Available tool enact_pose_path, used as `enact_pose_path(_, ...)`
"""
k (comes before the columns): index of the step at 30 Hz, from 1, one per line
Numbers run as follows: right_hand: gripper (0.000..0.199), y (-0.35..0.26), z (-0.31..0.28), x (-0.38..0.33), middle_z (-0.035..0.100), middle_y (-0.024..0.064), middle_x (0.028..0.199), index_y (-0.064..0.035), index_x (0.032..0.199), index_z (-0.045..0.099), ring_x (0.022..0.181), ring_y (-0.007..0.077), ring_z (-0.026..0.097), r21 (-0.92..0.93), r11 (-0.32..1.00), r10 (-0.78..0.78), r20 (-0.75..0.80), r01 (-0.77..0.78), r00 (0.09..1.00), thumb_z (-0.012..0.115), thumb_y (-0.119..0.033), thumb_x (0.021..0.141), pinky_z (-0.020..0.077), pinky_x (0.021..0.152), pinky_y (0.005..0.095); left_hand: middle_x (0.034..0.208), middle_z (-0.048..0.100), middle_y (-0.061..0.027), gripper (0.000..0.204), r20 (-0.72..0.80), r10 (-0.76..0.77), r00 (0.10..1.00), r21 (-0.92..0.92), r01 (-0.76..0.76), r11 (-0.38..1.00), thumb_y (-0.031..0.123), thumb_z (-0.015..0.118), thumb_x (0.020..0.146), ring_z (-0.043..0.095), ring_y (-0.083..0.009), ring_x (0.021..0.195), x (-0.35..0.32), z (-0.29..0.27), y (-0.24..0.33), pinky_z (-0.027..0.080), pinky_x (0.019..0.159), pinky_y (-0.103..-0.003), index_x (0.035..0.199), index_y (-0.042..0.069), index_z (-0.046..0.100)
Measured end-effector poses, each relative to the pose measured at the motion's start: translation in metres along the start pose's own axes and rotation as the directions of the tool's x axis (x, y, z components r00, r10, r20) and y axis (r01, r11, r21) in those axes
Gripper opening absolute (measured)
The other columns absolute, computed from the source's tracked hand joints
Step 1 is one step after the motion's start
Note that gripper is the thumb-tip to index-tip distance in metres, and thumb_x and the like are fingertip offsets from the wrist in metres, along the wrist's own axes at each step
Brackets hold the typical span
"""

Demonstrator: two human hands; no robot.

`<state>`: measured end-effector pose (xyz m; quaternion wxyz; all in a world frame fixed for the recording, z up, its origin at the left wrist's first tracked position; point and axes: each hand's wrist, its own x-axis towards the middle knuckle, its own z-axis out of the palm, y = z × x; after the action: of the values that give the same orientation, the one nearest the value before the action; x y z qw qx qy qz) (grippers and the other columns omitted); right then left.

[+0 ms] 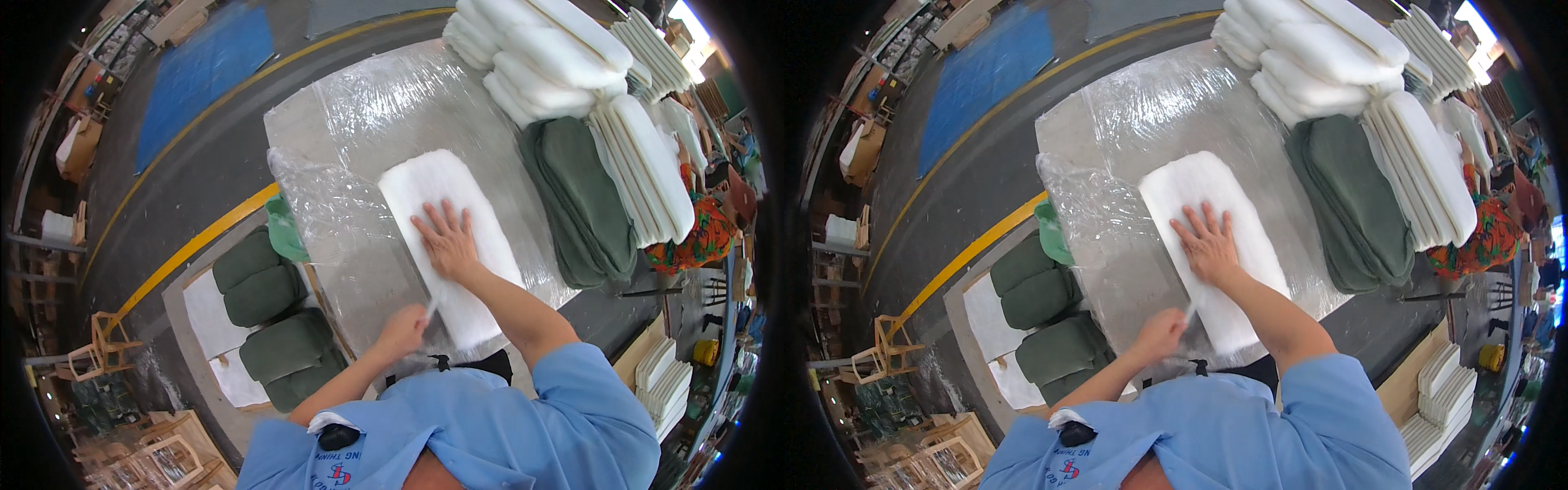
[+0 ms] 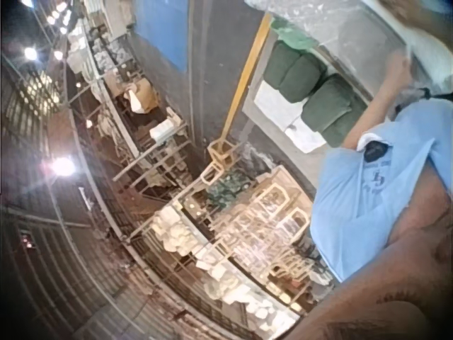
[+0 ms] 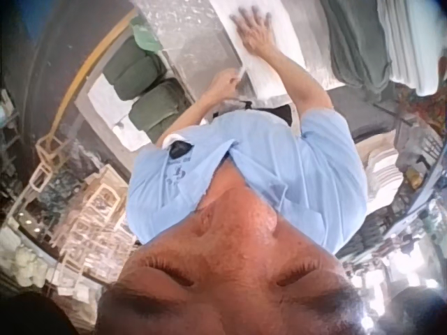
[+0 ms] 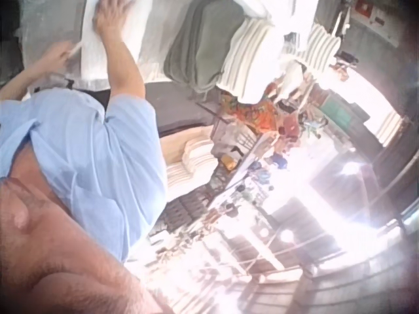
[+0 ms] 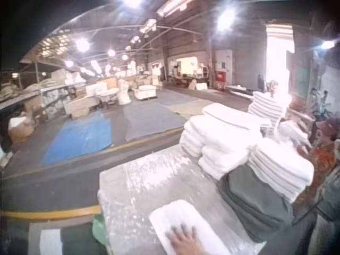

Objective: The person inserts white foam inserts into green fabric covers on a work table. They fold the foam, align the cover, and tuck the foam inside, then place the finished cushion on a nearby pallet. The process is repeated for multiple cushions.

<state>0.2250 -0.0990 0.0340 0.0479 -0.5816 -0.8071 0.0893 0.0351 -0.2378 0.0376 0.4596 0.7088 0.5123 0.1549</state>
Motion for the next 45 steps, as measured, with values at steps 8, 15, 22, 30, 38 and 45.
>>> enact_pose_path(8, 0.052, 0.010, -0.028, -0.031, 0.027, -0.0005, 0.179, -0.0374, 0.164, 0.045, 0.166, 0.0357, 0.017, 0.069, 0.997, 0.011, 0.088, -0.017, 0.996, 0.046, -0.041, 0.113, 0.0119, 0.129, 0.0709, 0.109, 0.069, -0.0229, 0.029, -0.196, -0.139, 0.971, -0.083, 0.124, 0.989, 0.010, 0.060, 0.097, 0.069, -0.0377, 0.107, 0.051, -0.029, 0.027, 0.054, 0.093, -0.050, 0.123, 0.008, 0.071)
enact_pose_path(15, 0.052, 0.001, -0.007, -0.075, 0.023, -0.0025, 0.180, -0.0386, 0.165, 0.042, 0.167, 0.0342, 0.012, 0.013, 1.000, 0.019, 0.051, -0.019, 0.999, 0.044, -0.042, 0.113, 0.0094, 0.131, 0.0690, 0.106, 0.070, -0.0217, 0.026, -0.105, 0.034, 0.994, 0.190, -0.013, 0.982, 0.017, 0.069, 0.095, 0.068, -0.0456, 0.105, 0.065, 0.000, 0.033, 0.053, 0.090, -0.053, 0.117, 0.004, 0.069)
enact_pose_path(22, 0.051, 0.000, -0.003, -0.076, 0.025, -0.0022, 0.179, -0.0387, 0.165, 0.042, 0.167, 0.0344, 0.013, 0.059, 0.998, 0.029, 0.021, -0.030, 0.999, 0.043, -0.040, 0.114, 0.0086, 0.132, 0.0685, 0.107, 0.071, -0.0231, 0.016, 0.160, 0.095, 0.983, 0.124, -0.116, 0.985, 0.016, 0.068, 0.096, 0.068, -0.0449, 0.103, -0.021, 0.044, 0.019, 0.053, 0.088, -0.051, 0.107, 0.004, 0.064)
enact_pose_path(30, 0.050, 0.014, -0.025, -0.087, 0.025, -0.0015, 0.179, -0.0357, 0.162, 0.049, 0.166, 0.0351, 0.017, 0.113, 0.994, -0.011, 0.065, 0.004, 0.998, 0.047, -0.041, 0.113, 0.0099, 0.130, 0.0707, 0.102, 0.069, -0.0183, 0.034, -0.156, -0.103, 0.982, -0.274, 0.057, 0.960, 0.016, 0.069, 0.087, 0.068, -0.0405, 0.101, 0.006, 0.014, 0.033, 0.055, 0.088, -0.051, 0.120, 0.006, 0.063)
enact_pose_path(38, 0.053, 0.001, -0.006, -0.134, 0.023, -0.0016, 0.180, -0.0392, 0.166, 0.040, 0.167, 0.0349, 0.009, 0.031, 0.999, 0.013, 0.072, -0.015, 0.997, 0.041, -0.046, 0.114, 0.0062, 0.130, 0.0705, 0.100, 0.071, -0.0198, 0.025, 0.002, 0.023, 1.000, 0.293, -0.023, 0.956, 0.023, 0.067, 0.098, 0.069, -0.0437, 0.099, 0.012, 0.043, 0.051, 0.054, 0.088, -0.055, 0.113, 0.004, 0.068)
enact_pose_path(45, 0.053, 0.003, 0.001, -0.132, 0.022, -0.0014, 0.180, -0.0407, 0.167, 0.037, 0.168, 0.0337, 0.008, 0.055, 0.998, 0.022, 0.060, -0.025, 0.998, 0.040, -0.047, 0.114, 0.0069, 0.130, 0.0701, 0.095, 0.071, -0.0204, 0.019, 0.345, 0.157, 0.925, -0.008, -0.165, 0.986, 0.022, 0.069, 0.096, 0.068, -0.0428, 0.094, -0.065, 0.073, 0.017, 0.053, 0.083, -0.052, 0.106, 0.005, 0.069)
